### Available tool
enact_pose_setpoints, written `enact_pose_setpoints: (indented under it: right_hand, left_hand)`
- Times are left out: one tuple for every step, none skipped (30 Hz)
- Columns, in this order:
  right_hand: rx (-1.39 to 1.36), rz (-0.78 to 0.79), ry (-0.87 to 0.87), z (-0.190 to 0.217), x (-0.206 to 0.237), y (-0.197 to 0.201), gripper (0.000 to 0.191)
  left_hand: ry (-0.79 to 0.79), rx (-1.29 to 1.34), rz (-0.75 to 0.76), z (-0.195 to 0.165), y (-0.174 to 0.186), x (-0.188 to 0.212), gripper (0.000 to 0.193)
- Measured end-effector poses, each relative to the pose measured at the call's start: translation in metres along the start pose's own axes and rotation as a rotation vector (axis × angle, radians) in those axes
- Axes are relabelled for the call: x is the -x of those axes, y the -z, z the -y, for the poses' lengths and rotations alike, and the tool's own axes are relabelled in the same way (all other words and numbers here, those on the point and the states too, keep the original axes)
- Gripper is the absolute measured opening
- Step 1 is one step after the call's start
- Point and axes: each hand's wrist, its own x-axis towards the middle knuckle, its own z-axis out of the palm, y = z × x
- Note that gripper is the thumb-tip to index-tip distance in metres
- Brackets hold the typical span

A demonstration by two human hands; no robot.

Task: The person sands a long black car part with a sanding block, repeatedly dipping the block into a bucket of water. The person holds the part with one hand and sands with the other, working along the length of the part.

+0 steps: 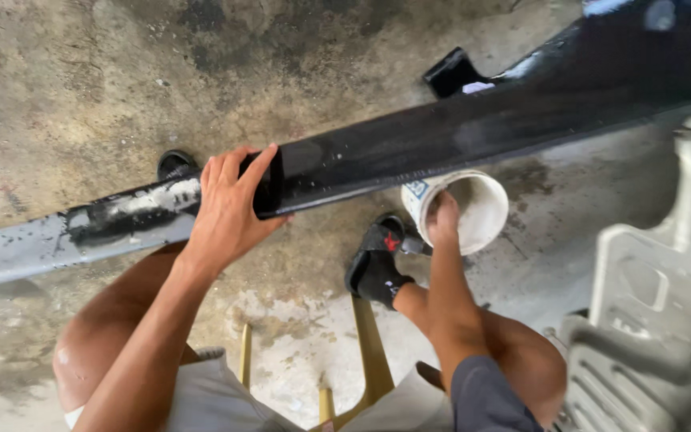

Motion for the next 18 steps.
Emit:
enact_pose_setpoints:
  right_hand:
    - [-0.090, -0.037, 0.033, 0.011, 0.009, -0.002, 0.020]
    - [-0.179, -0.062, 0.066, 0.026, 0.016, -0.010, 0.018]
    - [-0.136, -0.071, 0.200, 0.042, 0.026, -0.020, 0.018]
    - [-0.099, -0.081, 0.337, 0.058, 0.038, -0.031, 0.019]
    - [-0.068, -0.092, 0.473, 0.074, 0.052, -0.044, 0.021]
    - [0.025, -0.017, 0.718, 0.097, 0.064, -0.059, 0.022]
    - [0.114, 0.050, 0.964, 0.118, 0.078, -0.075, 0.024]
    - [0.271, 0.067, 1.219, 0.144, 0.094, -0.090, 0.023]
    - [0.353, 0.068, 1.407, 0.168, 0.111, -0.106, 0.022]
    - [0.447, 0.072, 1.589, 0.188, 0.128, -0.119, 0.022]
    - [0.432, 0.124, 1.574, 0.201, 0.144, -0.134, 0.024]
    - [0.416, 0.180, 1.560, 0.212, 0.156, -0.152, 0.026]
    - [0.399, 0.245, 1.547, 0.218, 0.168, -0.168, 0.029]
    - [0.556, 0.078, 1.634, 0.211, 0.179, -0.182, 0.030]
    - [0.706, -0.098, 1.712, 0.193, 0.187, -0.194, 0.032]
    - [0.722, -0.124, 1.716, 0.171, 0.196, -0.204, 0.030]
    - [0.737, -0.153, 1.717, 0.143, 0.205, -0.211, 0.028]
    - [0.783, -0.153, 1.727, 0.113, 0.214, -0.215, 0.028]
  left_hand:
    - [-0.022, -0.006, -0.008, 0.001, 0.003, 0.002, 0.095]
    - [-0.041, -0.015, -0.028, 0.001, 0.007, 0.003, 0.095]
    - [-0.068, -0.029, -0.042, 0.003, 0.010, 0.004, 0.090]
    - [-0.098, -0.043, -0.055, 0.006, 0.014, 0.005, 0.085]
    - [-0.129, -0.061, -0.064, 0.008, 0.018, 0.007, 0.080]
    - [-0.151, -0.058, -0.077, 0.011, 0.022, 0.009, 0.076]
    - [-0.179, -0.057, -0.086, 0.013, 0.027, 0.011, 0.073]
    - [-0.206, -0.055, -0.093, 0.015, 0.031, 0.013, 0.070]
    - [-0.214, -0.059, -0.092, 0.015, 0.036, 0.015, 0.069]
    - [-0.216, -0.058, -0.087, 0.015, 0.039, 0.018, 0.068]
    - [-0.217, -0.054, -0.082, 0.014, 0.042, 0.019, 0.068]
    - [-0.209, -0.051, -0.064, 0.013, 0.044, 0.021, 0.067]
    - [-0.199, -0.049, -0.053, 0.013, 0.046, 0.021, 0.066]
    - [-0.185, -0.048, -0.045, 0.013, 0.047, 0.020, 0.066]
    - [-0.167, -0.042, -0.044, 0.013, 0.048, 0.020, 0.066]
    - [-0.152, -0.036, -0.040, 0.014, 0.048, 0.020, 0.066]
    - [-0.137, -0.033, -0.032, 0.015, 0.048, 0.020, 0.067]
    - [-0.158, -0.031, -0.072, 0.017, 0.048, 0.019, 0.067]
